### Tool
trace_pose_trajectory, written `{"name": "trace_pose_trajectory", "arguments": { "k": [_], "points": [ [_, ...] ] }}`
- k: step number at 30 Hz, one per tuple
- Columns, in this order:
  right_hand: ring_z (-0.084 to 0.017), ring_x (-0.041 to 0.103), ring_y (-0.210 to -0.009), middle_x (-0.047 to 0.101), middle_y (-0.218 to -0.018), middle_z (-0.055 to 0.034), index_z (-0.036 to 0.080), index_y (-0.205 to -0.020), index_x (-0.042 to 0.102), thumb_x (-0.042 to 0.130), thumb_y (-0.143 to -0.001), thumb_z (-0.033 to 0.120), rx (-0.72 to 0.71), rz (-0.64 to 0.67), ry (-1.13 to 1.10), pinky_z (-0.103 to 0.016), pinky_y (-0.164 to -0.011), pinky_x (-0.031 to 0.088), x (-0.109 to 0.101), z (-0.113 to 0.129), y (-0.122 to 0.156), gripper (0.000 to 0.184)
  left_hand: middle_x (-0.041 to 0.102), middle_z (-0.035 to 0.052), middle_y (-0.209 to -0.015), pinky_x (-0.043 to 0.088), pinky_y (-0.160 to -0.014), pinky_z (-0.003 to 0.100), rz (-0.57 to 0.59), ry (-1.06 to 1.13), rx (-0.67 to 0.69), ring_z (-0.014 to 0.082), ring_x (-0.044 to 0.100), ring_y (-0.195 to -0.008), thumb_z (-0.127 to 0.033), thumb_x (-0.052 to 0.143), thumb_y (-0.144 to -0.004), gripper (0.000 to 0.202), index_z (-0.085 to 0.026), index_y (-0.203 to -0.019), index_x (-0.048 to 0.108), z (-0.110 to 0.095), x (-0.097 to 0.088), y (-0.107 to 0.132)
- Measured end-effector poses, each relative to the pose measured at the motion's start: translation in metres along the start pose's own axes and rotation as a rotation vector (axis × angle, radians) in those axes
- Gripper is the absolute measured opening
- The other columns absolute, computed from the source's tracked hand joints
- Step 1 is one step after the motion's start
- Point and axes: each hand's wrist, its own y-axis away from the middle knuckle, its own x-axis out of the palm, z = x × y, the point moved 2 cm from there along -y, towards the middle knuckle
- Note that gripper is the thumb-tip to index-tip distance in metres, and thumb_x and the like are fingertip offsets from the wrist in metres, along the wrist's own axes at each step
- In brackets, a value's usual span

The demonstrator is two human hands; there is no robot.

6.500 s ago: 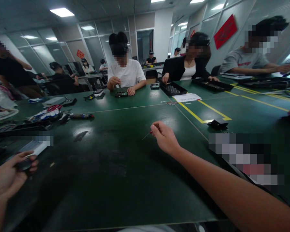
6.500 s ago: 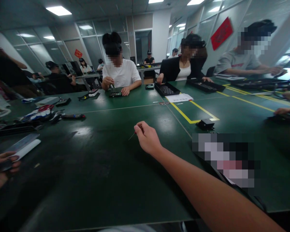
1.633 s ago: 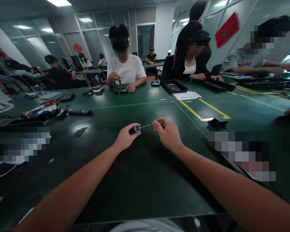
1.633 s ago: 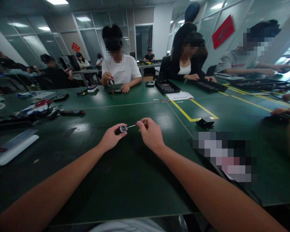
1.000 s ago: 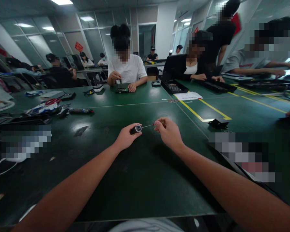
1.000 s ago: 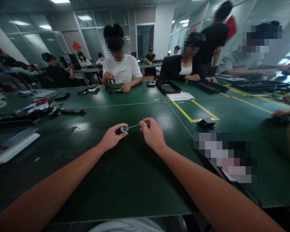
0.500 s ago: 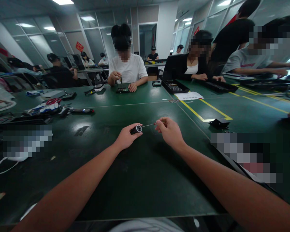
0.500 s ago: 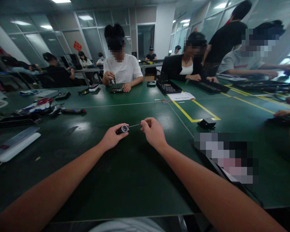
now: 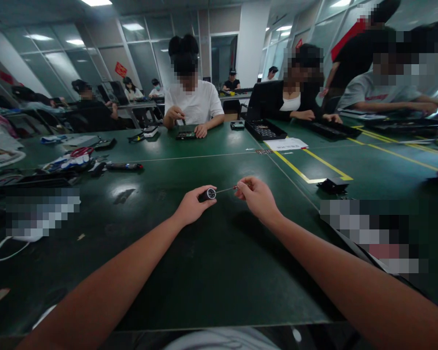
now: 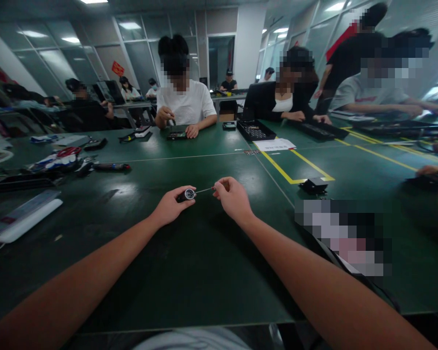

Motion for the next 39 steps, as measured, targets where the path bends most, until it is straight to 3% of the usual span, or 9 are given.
{"name": "trace_pose_trajectory", "arguments": {
  "k": [5,9,13,19,22,30,36,39],
  "points": [
    [-0.017,0.066,-0.064,0.068,-0.068,-0.0004,0.02,-0.093,0.065,0.057,-0.092,0.044,-0.081,-0.002,0.134,-0.031,-0.065,0.047,-0.003,0.011,0.008,0.025,0.07,0.0052,-0.12,0.044,-0.106,0.044,-0.026,-0.037,-0.008,0.0255,0.063,-0.114,-0.02,0.074,-0.082,0.038,-0.023,-0.119,0.069,0.002,0.0,0.0],
    [-0.015,0.059,-0.054,0.061,-0.056,0.0023,0.021,-0.088,0.068,0.045,-0.099,0.053,-0.16,-0.013,0.152,-0.029,-0.059,0.041,-0.004,0.019,0.014,0.041,0.07,0.0049,-0.12,0.044,-0.106,0.044,-0.023,-0.067,-0.013,0.0256,0.063,-0.114,-0.02,0.075,-0.081,0.039,-0.025,-0.119,0.07,0.004,0.001,0.0],
    [-0.015,0.055,-0.051,0.056,-0.051,0.0028,0.021,-0.081,0.071,0.046,-0.098,0.05,-0.189,0.001,0.223,-0.03,-0.057,0.039,-0.003,0.021,0.016,0.042,0.071,0.0048,-0.12,0.044,-0.107,0.046,-0.02,-0.079,-0.019,0.026,0.063,-0.114,-0.019,0.076,-0.081,0.04,-0.026,-0.119,0.071,0.006,0.002,0.0],
    [-0.017,0.061,-0.062,0.07,-0.076,-0.0019,0.02,-0.11,0.069,0.049,-0.097,0.039,-0.249,0.04,0.209,-0.03,-0.06,0.042,0.001,0.021,0.017,0.03,0.07,0.0043,-0.122,0.043,-0.109,0.045,-0.02,-0.058,-0.016,0.0253,0.062,-0.117,-0.019,0.076,-0.081,0.041,-0.026,-0.121,0.07,0.01,0.002,-0.001],
    [-0.018,0.063,-0.069,0.072,-0.084,-0.004,0.019,-0.114,0.066,0.049,-0.095,0.032,-0.274,0.063,0.241,-0.031,-0.065,0.044,0.002,0.021,0.017,0.029,0.07,0.0045,-0.121,0.044,-0.108,0.043,-0.03,-0.036,-0.016,0.0244,0.063,-0.115,-0.018,0.075,-0.081,0.041,-0.025,-0.121,0.07,0.011,0.002,-0.002],
    [-0.02,0.065,-0.076,0.072,-0.083,-0.0044,0.021,-0.101,0.072,0.038,-0.101,0.044,-0.259,0.066,0.285,-0.033,-0.071,0.045,0.0,0.019,0.012,0.041,0.071,0.0038,-0.12,0.044,-0.107,0.044,-0.002,-0.112,-0.027,0.0253,0.063,-0.115,-0.017,0.077,-0.081,0.042,-0.028,-0.121,0.07,0.007,0.003,-0.001],
    [-0.018,0.059,-0.065,0.07,-0.082,-0.0037,0.02,-0.121,0.06,0.044,-0.097,0.034,-0.226,0.103,0.268,-0.032,-0.063,0.042,0.003,0.019,0.016,0.032,0.071,0.0038,-0.121,0.044,-0.107,0.045,0.003,-0.113,-0.027,0.0254,0.063,-0.115,-0.018,0.076,-0.081,0.041,-0.029,-0.121,0.07,0.009,0.003,-0.001],
    [-0.019,0.06,-0.069,0.067,-0.083,-0.0027,0.02,-0.123,0.055,0.049,-0.094,0.031,-0.243,0.129,0.236,-0.032,-0.066,0.043,0.003,0.022,0.019,0.031,0.071,0.0046,-0.122,0.044,-0.108,0.045,-0.015,-0.079,-0.028,0.0253,0.063,-0.116,-0.018,0.076,-0.081,0.042,-0.027,-0.121,0.07,0.011,0.002,-0.001]
  ]
}}
